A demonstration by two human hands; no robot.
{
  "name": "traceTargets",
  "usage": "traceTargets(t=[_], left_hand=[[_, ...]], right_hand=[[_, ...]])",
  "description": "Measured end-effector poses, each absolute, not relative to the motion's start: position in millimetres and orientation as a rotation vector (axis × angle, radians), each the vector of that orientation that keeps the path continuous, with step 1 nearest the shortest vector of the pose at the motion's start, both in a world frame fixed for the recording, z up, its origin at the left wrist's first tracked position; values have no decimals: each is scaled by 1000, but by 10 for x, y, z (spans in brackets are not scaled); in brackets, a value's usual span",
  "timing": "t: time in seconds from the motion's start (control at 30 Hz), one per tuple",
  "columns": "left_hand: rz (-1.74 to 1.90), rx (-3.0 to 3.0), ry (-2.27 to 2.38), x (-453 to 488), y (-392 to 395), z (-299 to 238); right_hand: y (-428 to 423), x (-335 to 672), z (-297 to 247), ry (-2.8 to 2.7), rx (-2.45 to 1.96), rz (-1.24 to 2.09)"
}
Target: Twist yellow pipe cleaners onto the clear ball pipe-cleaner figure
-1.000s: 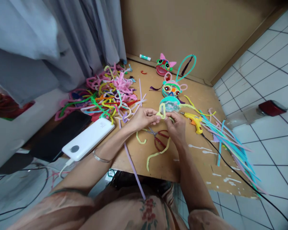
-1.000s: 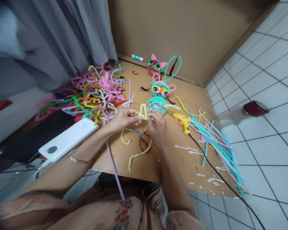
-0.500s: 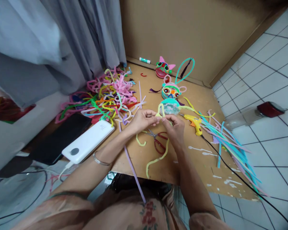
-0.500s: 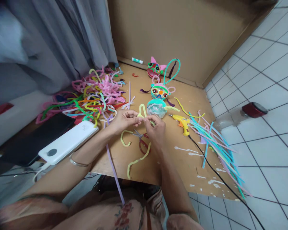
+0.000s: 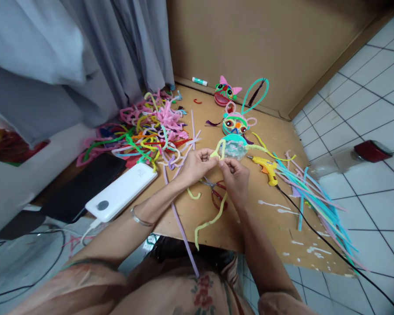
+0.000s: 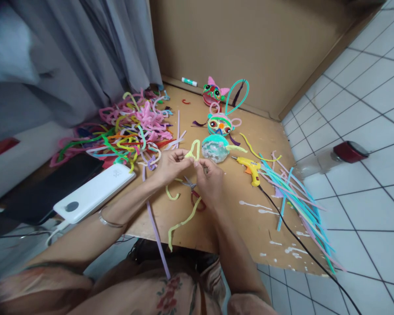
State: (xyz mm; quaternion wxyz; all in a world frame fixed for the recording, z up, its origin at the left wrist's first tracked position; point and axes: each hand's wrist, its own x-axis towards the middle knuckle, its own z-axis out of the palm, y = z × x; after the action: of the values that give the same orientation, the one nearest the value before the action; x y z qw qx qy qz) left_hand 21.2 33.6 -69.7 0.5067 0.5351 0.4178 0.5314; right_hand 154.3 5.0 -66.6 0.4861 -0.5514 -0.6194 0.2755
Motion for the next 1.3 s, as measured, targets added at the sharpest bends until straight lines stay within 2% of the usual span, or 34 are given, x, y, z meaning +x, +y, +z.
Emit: traceTargets(t=[0.47, 0.73, 1.0, 1.3], left_hand=[[1235, 1326, 1039, 150, 383, -650], [1002, 1527, 980, 130, 331, -703], [726, 1666, 858, 78, 309, -695], [631, 1712, 675, 63, 201, -510]], right_hand=[[-218, 1592, -608, -1919, -1529, 42], [-198, 1699, -142, -2265, -1566, -154], [30, 1751, 206, -2542, -1524, 81], [406, 1888, 130, -2165, -1364, 889]])
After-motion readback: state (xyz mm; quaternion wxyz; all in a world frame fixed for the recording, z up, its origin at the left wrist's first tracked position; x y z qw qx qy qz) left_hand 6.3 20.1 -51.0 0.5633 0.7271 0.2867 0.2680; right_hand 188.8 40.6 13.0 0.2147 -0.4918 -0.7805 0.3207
